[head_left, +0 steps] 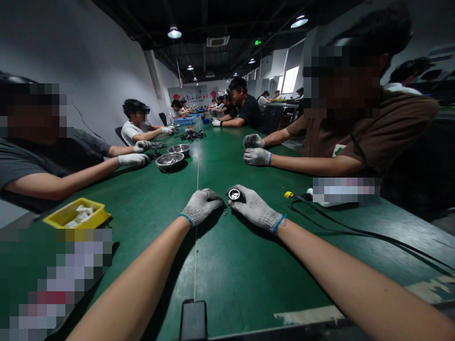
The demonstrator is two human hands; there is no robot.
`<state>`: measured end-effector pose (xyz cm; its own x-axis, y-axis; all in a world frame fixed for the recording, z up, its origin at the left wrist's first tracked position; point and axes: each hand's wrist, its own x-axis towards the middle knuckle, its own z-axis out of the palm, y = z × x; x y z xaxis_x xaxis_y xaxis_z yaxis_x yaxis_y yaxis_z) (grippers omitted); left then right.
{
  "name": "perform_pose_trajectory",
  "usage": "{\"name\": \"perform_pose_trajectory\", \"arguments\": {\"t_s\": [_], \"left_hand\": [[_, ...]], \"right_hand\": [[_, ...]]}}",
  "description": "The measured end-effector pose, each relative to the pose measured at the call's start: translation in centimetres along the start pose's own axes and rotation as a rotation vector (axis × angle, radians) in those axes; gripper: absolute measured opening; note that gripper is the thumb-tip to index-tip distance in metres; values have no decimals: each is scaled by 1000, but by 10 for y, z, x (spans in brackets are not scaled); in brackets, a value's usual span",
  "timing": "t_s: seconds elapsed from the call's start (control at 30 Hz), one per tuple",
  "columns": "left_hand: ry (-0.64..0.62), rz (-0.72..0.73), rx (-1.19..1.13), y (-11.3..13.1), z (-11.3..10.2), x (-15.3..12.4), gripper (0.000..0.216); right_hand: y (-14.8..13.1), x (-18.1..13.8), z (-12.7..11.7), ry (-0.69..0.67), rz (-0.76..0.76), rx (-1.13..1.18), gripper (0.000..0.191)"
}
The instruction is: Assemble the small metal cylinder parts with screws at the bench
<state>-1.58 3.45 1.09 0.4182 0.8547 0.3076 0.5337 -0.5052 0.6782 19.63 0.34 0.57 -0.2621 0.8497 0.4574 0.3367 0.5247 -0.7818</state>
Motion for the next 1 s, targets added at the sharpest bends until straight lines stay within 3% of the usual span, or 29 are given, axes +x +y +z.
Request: {"name": "perform_pose_trajectory", "arguments": {"t_s": [0.2,0.7,1.0], "left_hand": [[168,-40,-206,17,5,2,19],[255,-88,-392,18,7,4,23],[210,0,-277,34,12,-1,17]], "right_hand": [[5,1,0,32,-15,2,25],[-4,2,-2,68,71,11,26],[-9,2,0,27,336,377,37]]}}
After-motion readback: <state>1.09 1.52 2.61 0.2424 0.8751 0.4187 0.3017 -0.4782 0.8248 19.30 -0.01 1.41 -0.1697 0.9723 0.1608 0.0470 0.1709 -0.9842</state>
